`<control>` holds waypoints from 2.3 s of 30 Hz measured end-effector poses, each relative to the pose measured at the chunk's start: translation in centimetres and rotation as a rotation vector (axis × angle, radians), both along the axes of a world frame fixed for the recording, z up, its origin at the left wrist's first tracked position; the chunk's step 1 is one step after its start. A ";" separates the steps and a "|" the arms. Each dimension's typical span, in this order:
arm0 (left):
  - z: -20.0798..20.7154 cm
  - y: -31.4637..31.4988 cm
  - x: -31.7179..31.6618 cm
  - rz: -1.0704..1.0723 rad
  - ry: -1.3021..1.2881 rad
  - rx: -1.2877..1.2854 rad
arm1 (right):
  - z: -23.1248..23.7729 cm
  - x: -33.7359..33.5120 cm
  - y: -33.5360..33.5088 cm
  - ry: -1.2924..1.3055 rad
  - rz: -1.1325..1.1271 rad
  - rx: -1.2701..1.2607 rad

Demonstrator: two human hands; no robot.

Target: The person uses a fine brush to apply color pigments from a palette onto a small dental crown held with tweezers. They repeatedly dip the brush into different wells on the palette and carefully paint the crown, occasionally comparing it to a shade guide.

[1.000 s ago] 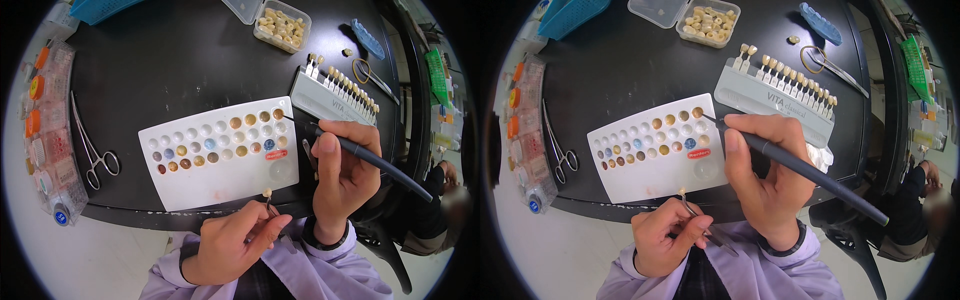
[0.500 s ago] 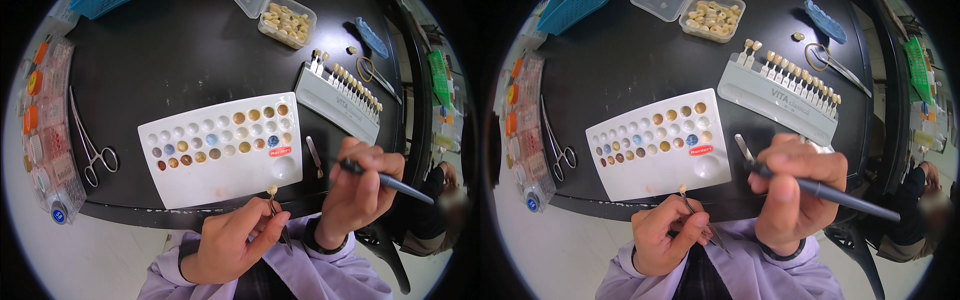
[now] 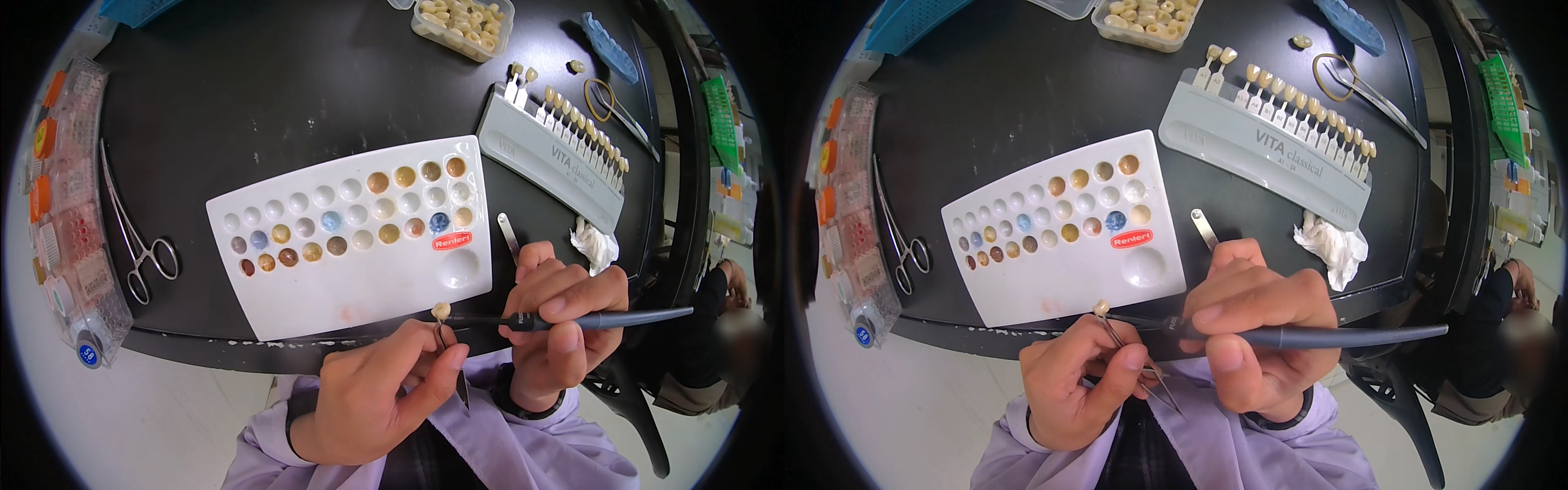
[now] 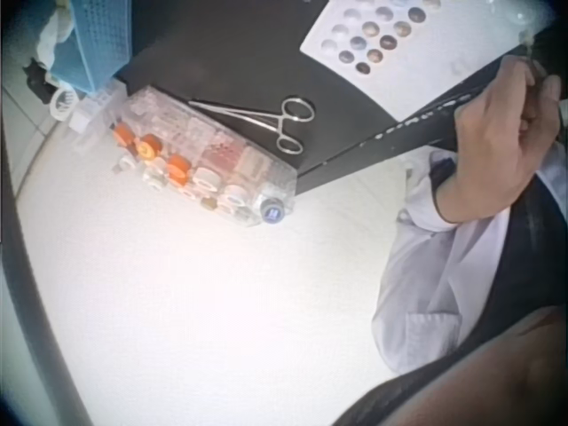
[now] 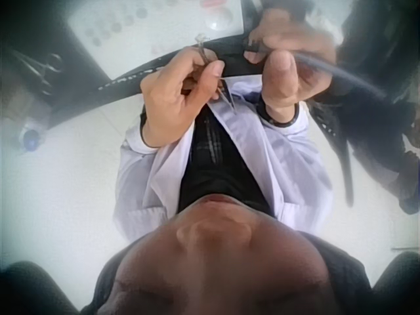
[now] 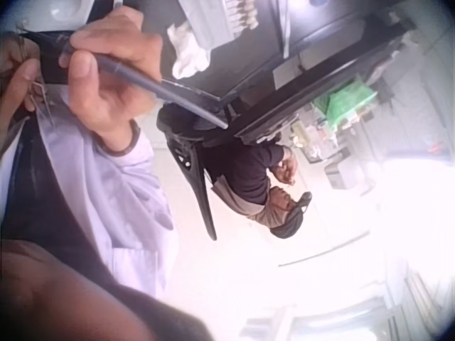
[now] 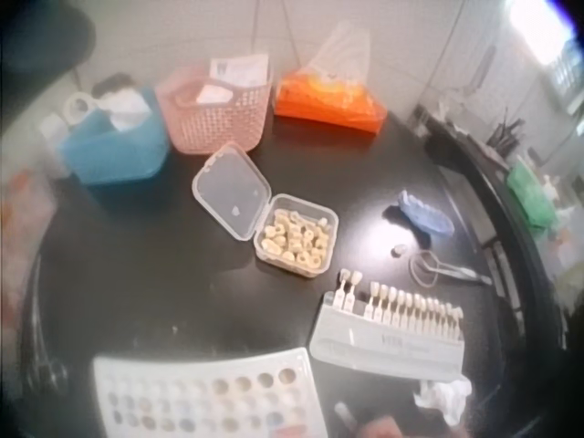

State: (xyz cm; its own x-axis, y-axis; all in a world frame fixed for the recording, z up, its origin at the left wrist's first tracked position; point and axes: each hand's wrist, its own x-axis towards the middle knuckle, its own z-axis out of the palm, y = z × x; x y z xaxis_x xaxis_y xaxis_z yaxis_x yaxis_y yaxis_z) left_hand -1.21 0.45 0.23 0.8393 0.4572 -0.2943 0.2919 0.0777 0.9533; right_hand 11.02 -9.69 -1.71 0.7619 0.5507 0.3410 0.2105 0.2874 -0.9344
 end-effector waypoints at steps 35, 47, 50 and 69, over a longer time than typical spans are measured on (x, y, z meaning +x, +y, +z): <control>0.0 -0.1 0.1 -0.001 -0.003 -0.003 | -0.2 -0.1 -0.2 -0.020 0.021 0.083; -0.1 -0.3 0.2 0.012 0.014 0.015 | 0.1 -0.2 0.1 -0.094 -0.041 -0.010; 0.1 -0.3 0.2 0.004 0.017 0.011 | -0.1 -0.2 -0.1 -0.058 -0.032 0.077; 0.5 0.5 0.5 -0.104 0.006 -0.129 | 0.7 0.4 0.6 0.341 -0.223 0.140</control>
State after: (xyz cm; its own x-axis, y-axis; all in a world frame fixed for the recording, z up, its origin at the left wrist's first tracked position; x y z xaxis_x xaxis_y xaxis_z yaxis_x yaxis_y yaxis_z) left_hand -0.74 0.97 0.75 0.8783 0.3255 -0.3502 0.3105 0.1686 0.9355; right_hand 11.39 -9.14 -0.96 0.9390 0.3263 0.1089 -0.0322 0.3986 -0.9166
